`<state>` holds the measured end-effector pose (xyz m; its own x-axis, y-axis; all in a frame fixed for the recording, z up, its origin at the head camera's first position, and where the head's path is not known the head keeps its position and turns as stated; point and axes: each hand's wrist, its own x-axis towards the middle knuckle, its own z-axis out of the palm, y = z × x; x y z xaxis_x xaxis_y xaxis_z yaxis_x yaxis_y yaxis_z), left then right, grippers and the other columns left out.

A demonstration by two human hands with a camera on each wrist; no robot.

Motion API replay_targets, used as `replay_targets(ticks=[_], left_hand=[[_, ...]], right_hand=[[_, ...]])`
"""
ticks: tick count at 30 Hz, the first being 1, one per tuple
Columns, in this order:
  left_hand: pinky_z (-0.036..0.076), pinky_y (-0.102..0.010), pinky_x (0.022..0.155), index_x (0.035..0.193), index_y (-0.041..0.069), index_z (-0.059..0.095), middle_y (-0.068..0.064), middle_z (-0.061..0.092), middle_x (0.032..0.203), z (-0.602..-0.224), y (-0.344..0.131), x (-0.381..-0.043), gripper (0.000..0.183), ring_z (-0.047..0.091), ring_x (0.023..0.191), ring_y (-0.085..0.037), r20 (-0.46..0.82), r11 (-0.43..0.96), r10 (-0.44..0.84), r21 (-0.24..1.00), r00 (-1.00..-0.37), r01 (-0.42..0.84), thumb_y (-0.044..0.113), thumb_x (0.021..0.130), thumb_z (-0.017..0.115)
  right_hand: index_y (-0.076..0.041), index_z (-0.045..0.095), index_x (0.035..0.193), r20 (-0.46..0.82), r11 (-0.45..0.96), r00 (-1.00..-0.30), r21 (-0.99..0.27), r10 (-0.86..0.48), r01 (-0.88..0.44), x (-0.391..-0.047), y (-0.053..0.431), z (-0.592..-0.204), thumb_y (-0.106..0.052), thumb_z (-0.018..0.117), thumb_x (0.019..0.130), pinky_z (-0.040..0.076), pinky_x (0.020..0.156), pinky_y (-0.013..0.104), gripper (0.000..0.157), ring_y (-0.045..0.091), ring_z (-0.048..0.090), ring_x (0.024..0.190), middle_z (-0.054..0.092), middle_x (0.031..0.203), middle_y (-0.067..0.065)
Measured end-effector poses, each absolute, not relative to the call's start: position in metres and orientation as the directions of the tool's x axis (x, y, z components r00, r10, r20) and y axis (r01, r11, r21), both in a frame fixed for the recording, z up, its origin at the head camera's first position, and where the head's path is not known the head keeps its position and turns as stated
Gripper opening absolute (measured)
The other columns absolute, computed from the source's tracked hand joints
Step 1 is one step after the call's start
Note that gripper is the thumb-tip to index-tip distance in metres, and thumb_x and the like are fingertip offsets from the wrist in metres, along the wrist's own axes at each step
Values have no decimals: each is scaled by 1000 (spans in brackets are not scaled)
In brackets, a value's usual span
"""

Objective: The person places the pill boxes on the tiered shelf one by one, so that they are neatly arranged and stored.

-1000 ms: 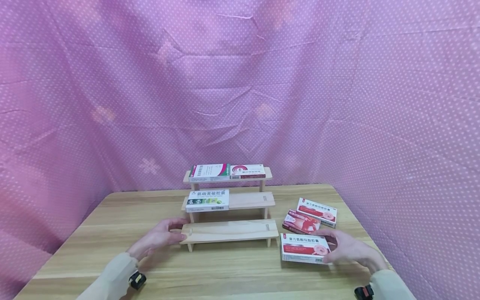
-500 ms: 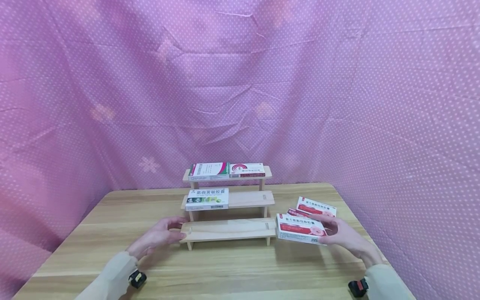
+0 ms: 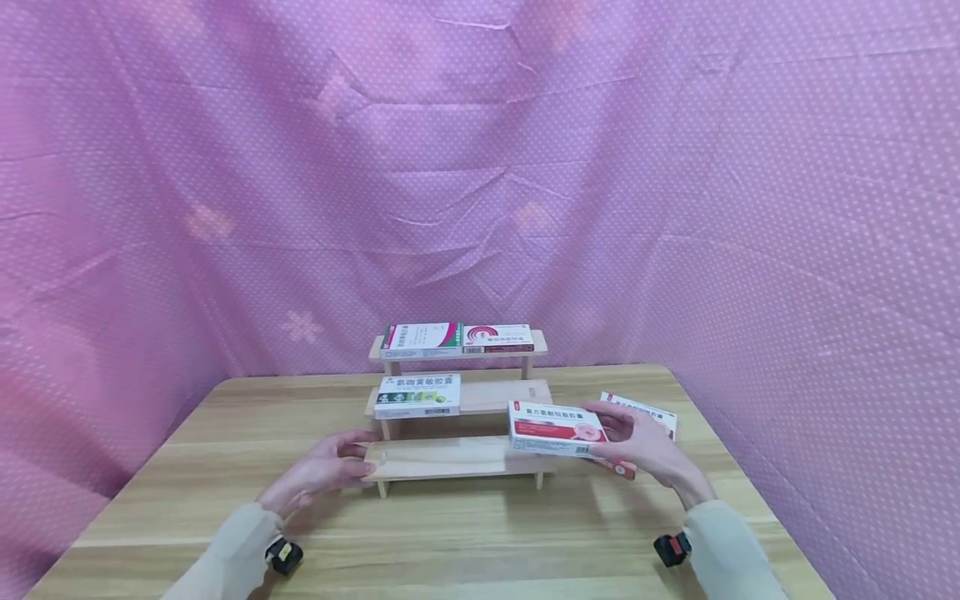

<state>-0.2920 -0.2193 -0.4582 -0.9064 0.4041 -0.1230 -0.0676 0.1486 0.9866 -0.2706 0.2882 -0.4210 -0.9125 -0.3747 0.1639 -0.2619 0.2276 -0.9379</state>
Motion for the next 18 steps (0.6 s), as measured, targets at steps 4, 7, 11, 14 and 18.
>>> replay_targets(ticks=[4,7,11,14,18], left_hand=[[58,-40,92,146,-11,27,-30,49,126,-458,-218,-292,74,65,96,-25,-143,146,393,985,-908,-92,-4,84,66],[58,-40,91,146,-11,27,-29,51,124,-458,-218,-293,73,66,96,-26,-156,144,390,984,-907,-107,-5,84,65],[58,-41,92,146,-12,26,-29,51,122,-457,-217,-293,73,66,95,-26,-164,133,393,984,-905,-120,-7,84,64],[59,-41,91,146,-12,26,-29,51,121,-455,-216,-293,73,66,94,-26,-168,131,390,983,-905,-126,-8,84,64],[59,-42,91,146,-13,26,-28,51,119,-455,-216,-294,73,66,94,-26,-170,131,393,983,-904,-128,-8,84,63]], right_hand=[[4,42,145,157,255,-924,-933,-349,-254,-277,280,-419,-11,76,82,50,94,15,73,0,58,116,45,145,29],[0,47,143,162,273,-933,-928,-321,-255,-283,270,-417,-14,79,80,50,95,16,72,12,57,122,45,147,25],[-3,50,141,194,262,-929,-923,-316,-282,-290,263,-414,-15,79,80,50,95,16,69,24,54,127,46,148,21],[-4,50,141,201,251,-926,-925,-318,-287,-296,261,-413,-15,78,81,50,97,18,67,30,51,131,46,148,20],[-7,50,142,182,278,-935,-922,-306,-270,-301,259,-411,-21,79,82,48,105,27,68,37,42,137,46,149,17]])
